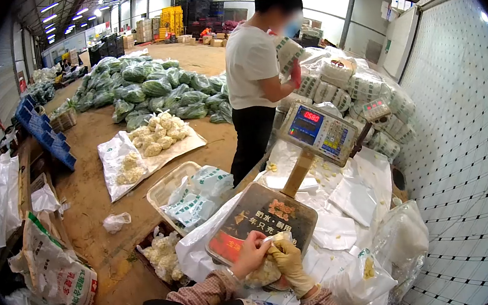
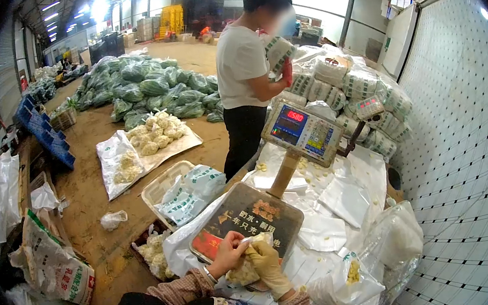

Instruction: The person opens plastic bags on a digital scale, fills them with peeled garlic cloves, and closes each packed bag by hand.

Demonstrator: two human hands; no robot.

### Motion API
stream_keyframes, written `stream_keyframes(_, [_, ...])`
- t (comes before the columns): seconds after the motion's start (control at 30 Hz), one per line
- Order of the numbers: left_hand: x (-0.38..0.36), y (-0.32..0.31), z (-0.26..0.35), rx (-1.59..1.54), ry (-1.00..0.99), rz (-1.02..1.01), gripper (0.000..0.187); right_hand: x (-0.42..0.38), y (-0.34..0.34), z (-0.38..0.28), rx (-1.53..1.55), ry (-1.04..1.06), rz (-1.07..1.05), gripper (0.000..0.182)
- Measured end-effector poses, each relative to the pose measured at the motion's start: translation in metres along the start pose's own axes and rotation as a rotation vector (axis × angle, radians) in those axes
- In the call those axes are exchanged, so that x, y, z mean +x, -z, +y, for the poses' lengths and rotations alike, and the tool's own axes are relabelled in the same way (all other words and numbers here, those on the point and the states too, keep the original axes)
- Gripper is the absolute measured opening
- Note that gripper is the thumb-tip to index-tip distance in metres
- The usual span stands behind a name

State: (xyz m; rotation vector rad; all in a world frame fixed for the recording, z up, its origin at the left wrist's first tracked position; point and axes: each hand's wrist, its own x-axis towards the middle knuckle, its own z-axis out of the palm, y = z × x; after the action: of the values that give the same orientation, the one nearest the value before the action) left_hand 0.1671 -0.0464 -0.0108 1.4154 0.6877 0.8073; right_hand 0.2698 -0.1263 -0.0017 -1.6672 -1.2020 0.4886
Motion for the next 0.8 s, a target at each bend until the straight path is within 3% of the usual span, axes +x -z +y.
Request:
stream_keyframes(0.07, [0.001,0.003,-0.005,-0.002,-0.024,0.021,0.018,-0.003,-0.004,0.002,0.636,-0.200,-0.025,0.010])
stream_keyframes(0.13, [0.005,0.008,-0.008,-0.284,0.288,0.016,0.016,-0.006,-0.011,0.009,0.672,-0.255,-0.067,0.011])
stream_keyframes(0.2, [0.008,0.011,-0.020,-0.282,0.257,-0.011,0.018,-0.006,-0.013,0.007,0.710,-0.309,-0.106,0.013])
stream_keyframes(0.27, [0.015,0.018,-0.049,0.359,-0.324,-0.245,0.022,-0.001,-0.009,-0.013,0.935,-0.407,-0.148,0.013])
stream_keyframes(0.3, [0.005,0.013,-0.037,-0.008,0.007,-0.261,0.022,0.001,-0.007,-0.013,0.934,-0.409,-0.152,0.013])
stream_keyframes(0.33, [0.000,0.012,-0.028,-0.010,0.008,-0.257,0.022,0.003,-0.004,-0.012,1.007,-0.419,-0.107,0.013])
stream_keyframes(0.4, [-0.006,0.013,-0.019,0.211,-0.302,-0.325,0.017,0.007,0.005,-0.034,1.112,-0.387,-0.074,0.013])
stream_keyframes(0.47, [-0.011,0.012,-0.018,0.023,-0.272,-0.354,0.013,0.010,0.012,-0.047,1.207,-0.407,-0.075,0.013])
stream_keyframes(0.53, [-0.017,0.015,-0.005,0.296,-0.383,-0.411,0.012,0.004,0.008,-0.051,1.102,-0.320,-0.091,0.012])
stream_keyframes(0.6, [-0.024,0.010,-0.023,0.308,-0.361,-0.294,0.009,-0.006,-0.002,-0.041,0.926,-0.259,-0.111,0.006])
stream_keyframes(0.67, [-0.024,0.010,-0.045,0.349,-0.402,-0.417,0.008,-0.010,0.003,-0.059,0.805,-0.255,-0.200,0.006])
stream_keyframes(0.73, [-0.035,0.011,-0.011,0.285,-0.370,-0.354,0.007,-0.010,0.008,-0.063,0.788,-0.256,-0.237,0.007])
stream_keyframes(0.8, [-0.036,0.015,-0.002,0.337,-0.320,-0.427,0.011,-0.010,0.015,-0.072,0.770,-0.261,-0.276,0.009])
